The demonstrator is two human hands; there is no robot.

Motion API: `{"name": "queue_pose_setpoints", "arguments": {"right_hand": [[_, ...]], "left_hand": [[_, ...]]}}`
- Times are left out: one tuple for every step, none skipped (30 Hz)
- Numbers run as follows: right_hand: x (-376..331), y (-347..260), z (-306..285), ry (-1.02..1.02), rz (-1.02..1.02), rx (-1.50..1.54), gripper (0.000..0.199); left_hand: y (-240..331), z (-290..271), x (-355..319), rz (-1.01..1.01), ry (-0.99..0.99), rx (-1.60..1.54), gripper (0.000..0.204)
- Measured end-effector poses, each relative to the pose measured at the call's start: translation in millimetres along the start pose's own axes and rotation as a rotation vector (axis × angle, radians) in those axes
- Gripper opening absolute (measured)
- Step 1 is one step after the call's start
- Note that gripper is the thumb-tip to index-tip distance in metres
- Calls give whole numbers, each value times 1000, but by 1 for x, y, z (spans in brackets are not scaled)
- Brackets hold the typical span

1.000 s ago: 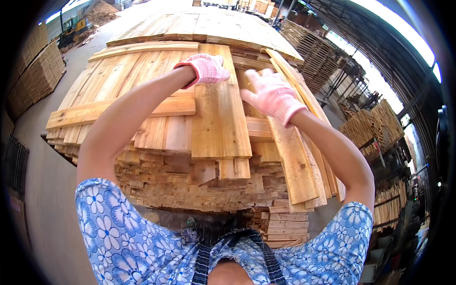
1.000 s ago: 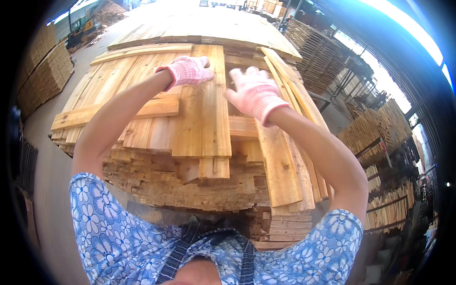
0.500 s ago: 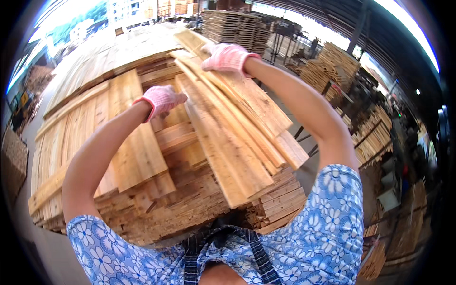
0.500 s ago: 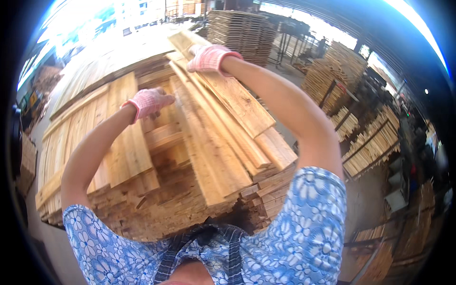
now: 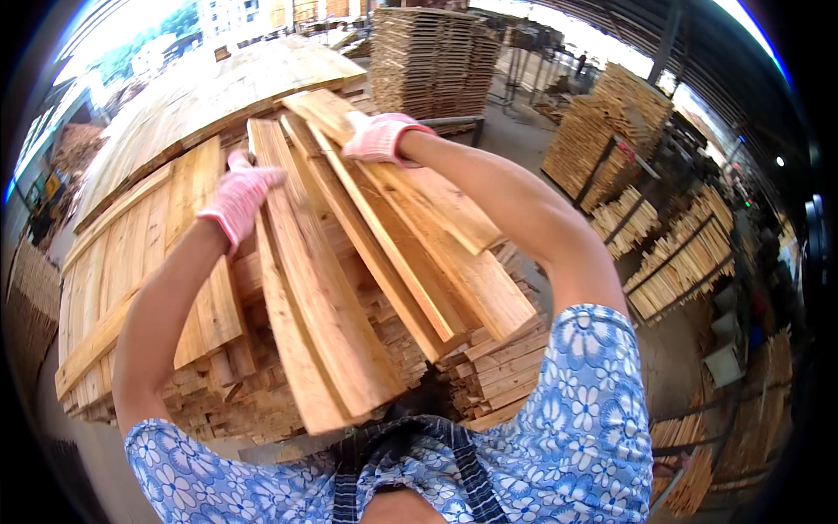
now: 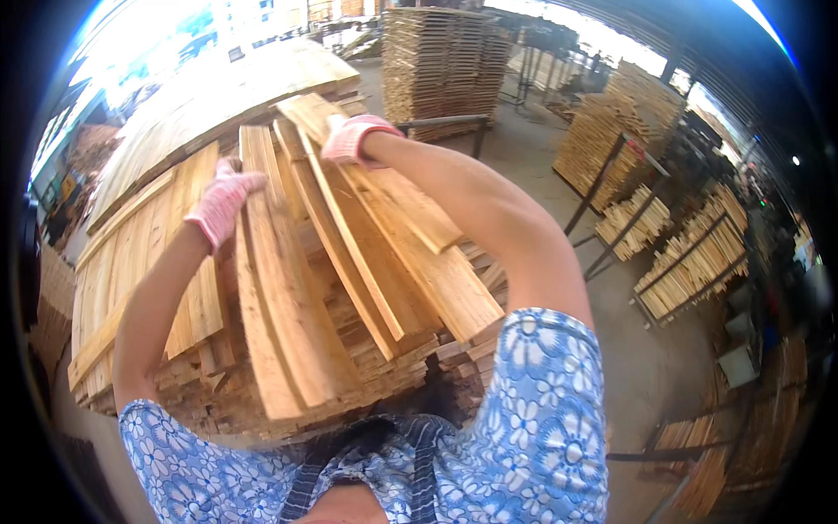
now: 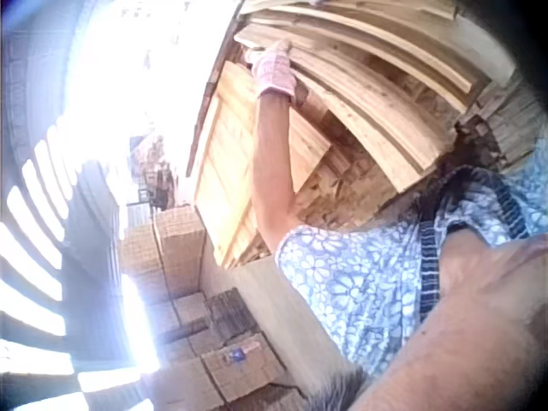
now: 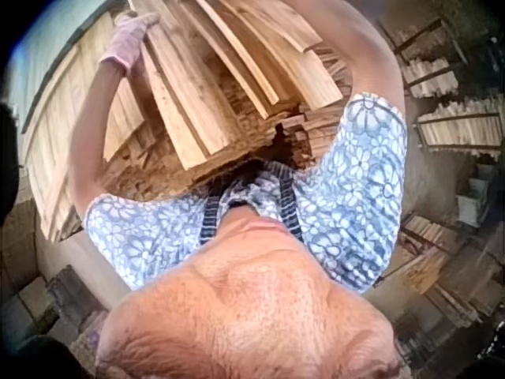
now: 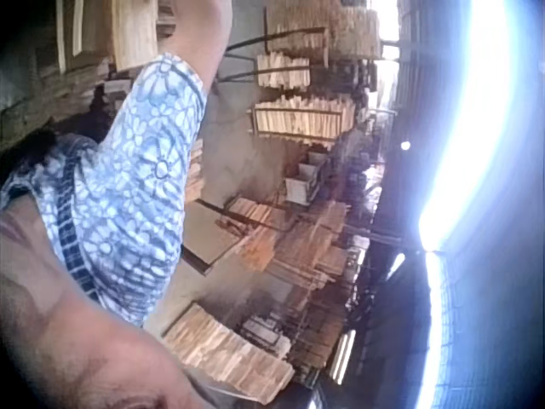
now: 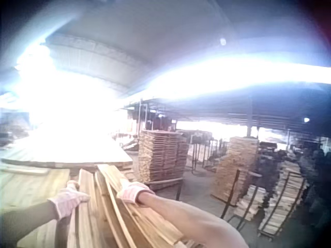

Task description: The person stacks wooden planks onto a metal rack in a lumber yard. They repeatedly lift planks from a large pile, arrange them on the rack, and adjust the stack to ensure stability.

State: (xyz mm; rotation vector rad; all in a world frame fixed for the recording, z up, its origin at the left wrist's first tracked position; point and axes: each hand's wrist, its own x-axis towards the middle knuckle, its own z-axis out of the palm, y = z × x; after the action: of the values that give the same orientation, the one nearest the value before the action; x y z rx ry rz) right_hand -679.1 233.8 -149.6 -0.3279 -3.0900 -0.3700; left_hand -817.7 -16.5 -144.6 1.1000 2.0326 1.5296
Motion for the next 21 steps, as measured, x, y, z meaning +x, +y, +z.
{"name": "queue_pose_setpoints", "arguments": {"right_hand": [[-1, 29, 12, -17, 49, 55, 50], [-6, 20, 11, 58, 143, 179, 55], [-5, 3, -2, 150, 315, 254, 66], [-7, 24, 6, 89, 276, 263, 78], [-15, -18, -27, 47, 302, 266, 81], [-34, -27, -40, 30, 371, 266, 82], [-40, -38, -52, 27, 425, 265, 83], [-36, -46, -55, -10, 429, 280, 85], [-36, -44, -51, -5, 449, 263, 85], [-33, -44, -50, -1, 476, 253, 86], [-37, -40, -46, -2, 509, 239, 87], [-40, -43, -50, -18, 520, 258, 88], [-44, -44, -57, -36, 543, 246, 88], [-47, -46, -61, -59, 568, 238, 87], [-52, -53, -69, -77, 579, 233, 87], [-54, -60, -77, -66, 494, 290, 88], [-45, -51, -64, -22, 401, 311, 89], [-40, -23, -44, 30, 336, 323, 90], [-36, -24, -47, 82, 250, 341, 90], [-44, -22, -50, 126, 278, 418, 88], [-46, -9, -50, 144, 238, 555, 86]], "left_hand": [[15, -7, 7, 28, -57, -26, 66], [11, -27, 16, 10, -160, -304, 48], [5, -53, 23, 434, -200, 430, 41], [4, -61, 39, 922, 49, 1080, 41], [-27, -88, 61, 928, 103, 1038, 37], [-24, -66, 67, 555, 114, 1174, 28], [-42, -67, 82, 539, 1, 1524, 23], [-61, -73, 96, 554, -136, 1853, 19], [-57, -46, 108, 487, -329, 1984, 18], [-51, -42, 113, 384, -296, 1867, 18], [-41, -25, 109, 323, -255, 1829, 21], [-31, -11, 102, 258, -211, 1794, 24], [-24, 10, 87, 167, 292, 1142, 32], [7, 25, 58, 32, 109, 1165, 48], [34, 27, 30, -111, -66, 1186, 67], [30, 14, 23, -189, -221, 1297, 69], [23, 2, 14, -204, -200, 1187, 72], [23, -3, 13, -161, -243, 1261, 74], [20, -17, 16, -137, -276, 1341, 77], [16, -23, 20, -172, -330, 1294, 78], [16, -27, 27, -198, -379, 1248, 78]]}}
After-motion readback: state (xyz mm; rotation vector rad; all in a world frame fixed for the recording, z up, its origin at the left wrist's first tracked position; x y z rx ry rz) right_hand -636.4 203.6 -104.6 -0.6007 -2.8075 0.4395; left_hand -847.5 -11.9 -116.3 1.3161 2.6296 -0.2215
